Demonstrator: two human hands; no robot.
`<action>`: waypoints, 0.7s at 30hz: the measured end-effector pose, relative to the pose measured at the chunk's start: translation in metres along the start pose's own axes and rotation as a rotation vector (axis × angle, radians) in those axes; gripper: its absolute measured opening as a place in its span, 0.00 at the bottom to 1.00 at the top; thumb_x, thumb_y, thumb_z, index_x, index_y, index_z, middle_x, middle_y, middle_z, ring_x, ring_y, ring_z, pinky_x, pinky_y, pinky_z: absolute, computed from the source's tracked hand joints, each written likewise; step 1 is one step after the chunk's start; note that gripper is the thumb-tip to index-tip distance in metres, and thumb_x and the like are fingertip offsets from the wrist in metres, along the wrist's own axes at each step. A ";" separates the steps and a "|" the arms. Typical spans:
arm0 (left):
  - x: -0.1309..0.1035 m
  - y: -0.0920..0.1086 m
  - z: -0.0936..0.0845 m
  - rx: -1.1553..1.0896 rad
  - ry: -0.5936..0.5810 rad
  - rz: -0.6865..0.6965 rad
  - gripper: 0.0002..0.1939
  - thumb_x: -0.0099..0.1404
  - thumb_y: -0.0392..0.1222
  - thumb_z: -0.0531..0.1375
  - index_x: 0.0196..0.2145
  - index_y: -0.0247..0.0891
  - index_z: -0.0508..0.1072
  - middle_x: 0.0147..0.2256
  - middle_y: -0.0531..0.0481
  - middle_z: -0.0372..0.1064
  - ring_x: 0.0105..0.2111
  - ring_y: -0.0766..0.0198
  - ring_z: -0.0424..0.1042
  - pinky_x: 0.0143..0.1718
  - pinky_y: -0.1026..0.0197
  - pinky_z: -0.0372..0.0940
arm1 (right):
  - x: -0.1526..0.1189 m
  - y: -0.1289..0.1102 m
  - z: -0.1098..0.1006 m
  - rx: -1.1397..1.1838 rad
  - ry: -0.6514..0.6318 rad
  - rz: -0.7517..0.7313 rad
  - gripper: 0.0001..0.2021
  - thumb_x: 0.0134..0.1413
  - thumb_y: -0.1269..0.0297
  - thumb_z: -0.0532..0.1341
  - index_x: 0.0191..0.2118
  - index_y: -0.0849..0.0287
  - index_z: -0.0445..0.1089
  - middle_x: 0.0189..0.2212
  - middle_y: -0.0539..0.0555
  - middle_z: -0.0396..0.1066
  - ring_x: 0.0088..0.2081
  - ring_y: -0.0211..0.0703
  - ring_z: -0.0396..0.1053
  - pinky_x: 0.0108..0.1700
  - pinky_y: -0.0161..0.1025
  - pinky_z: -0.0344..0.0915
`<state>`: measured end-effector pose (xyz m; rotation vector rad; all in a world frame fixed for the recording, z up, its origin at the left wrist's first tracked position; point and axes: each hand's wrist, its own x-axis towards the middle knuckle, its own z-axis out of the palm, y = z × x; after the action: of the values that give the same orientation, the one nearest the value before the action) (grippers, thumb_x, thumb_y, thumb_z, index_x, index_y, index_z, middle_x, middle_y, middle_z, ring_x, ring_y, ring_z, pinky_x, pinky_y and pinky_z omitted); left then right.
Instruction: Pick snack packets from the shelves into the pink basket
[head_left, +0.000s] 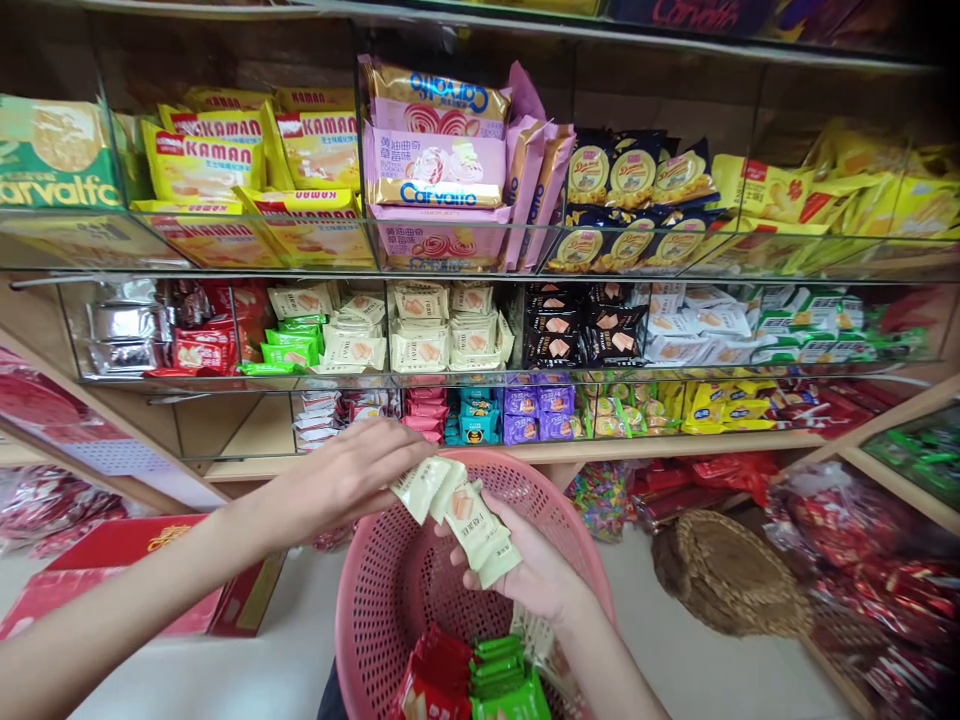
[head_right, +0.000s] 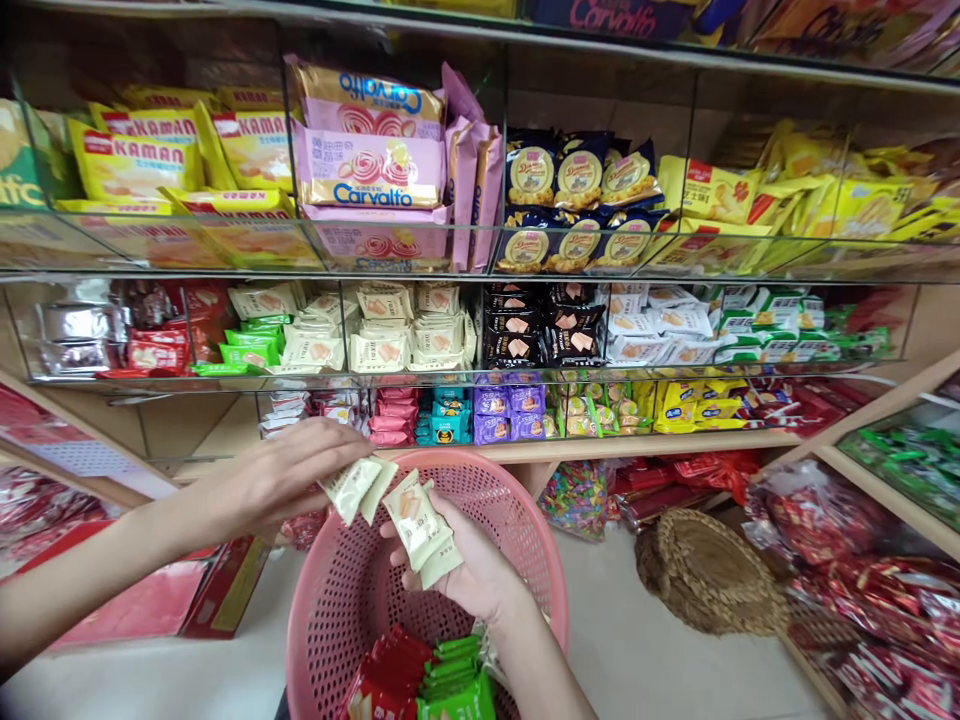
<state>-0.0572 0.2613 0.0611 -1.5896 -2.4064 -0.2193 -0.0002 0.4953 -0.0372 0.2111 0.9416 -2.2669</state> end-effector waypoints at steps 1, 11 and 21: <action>-0.003 -0.003 -0.004 0.006 0.009 -0.019 0.22 0.67 0.39 0.51 0.59 0.38 0.56 0.51 0.40 0.63 0.51 0.55 0.63 0.51 0.51 0.60 | -0.001 -0.001 0.001 -0.010 -0.007 -0.004 0.23 0.59 0.50 0.51 0.48 0.64 0.68 0.38 0.56 0.75 0.27 0.37 0.71 0.24 0.33 0.67; 0.009 0.027 0.017 0.093 -0.046 0.160 0.19 0.68 0.34 0.49 0.56 0.36 0.60 0.46 0.42 0.69 0.49 0.58 0.65 0.54 0.53 0.58 | 0.003 0.002 0.000 -0.039 -0.087 0.115 0.28 0.57 0.43 0.49 0.41 0.67 0.69 0.30 0.58 0.76 0.28 0.43 0.73 0.25 0.38 0.70; 0.010 0.034 0.038 0.066 -0.042 0.210 0.21 0.66 0.34 0.52 0.57 0.37 0.59 0.50 0.42 0.67 0.51 0.58 0.64 0.53 0.55 0.57 | 0.005 0.005 0.003 -0.081 -0.122 0.157 0.30 0.55 0.41 0.49 0.44 0.67 0.69 0.31 0.61 0.75 0.33 0.46 0.73 0.30 0.41 0.70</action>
<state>-0.0349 0.2935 0.0273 -1.8165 -2.2298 -0.0666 -0.0007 0.4883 -0.0393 0.1052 0.9180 -2.0698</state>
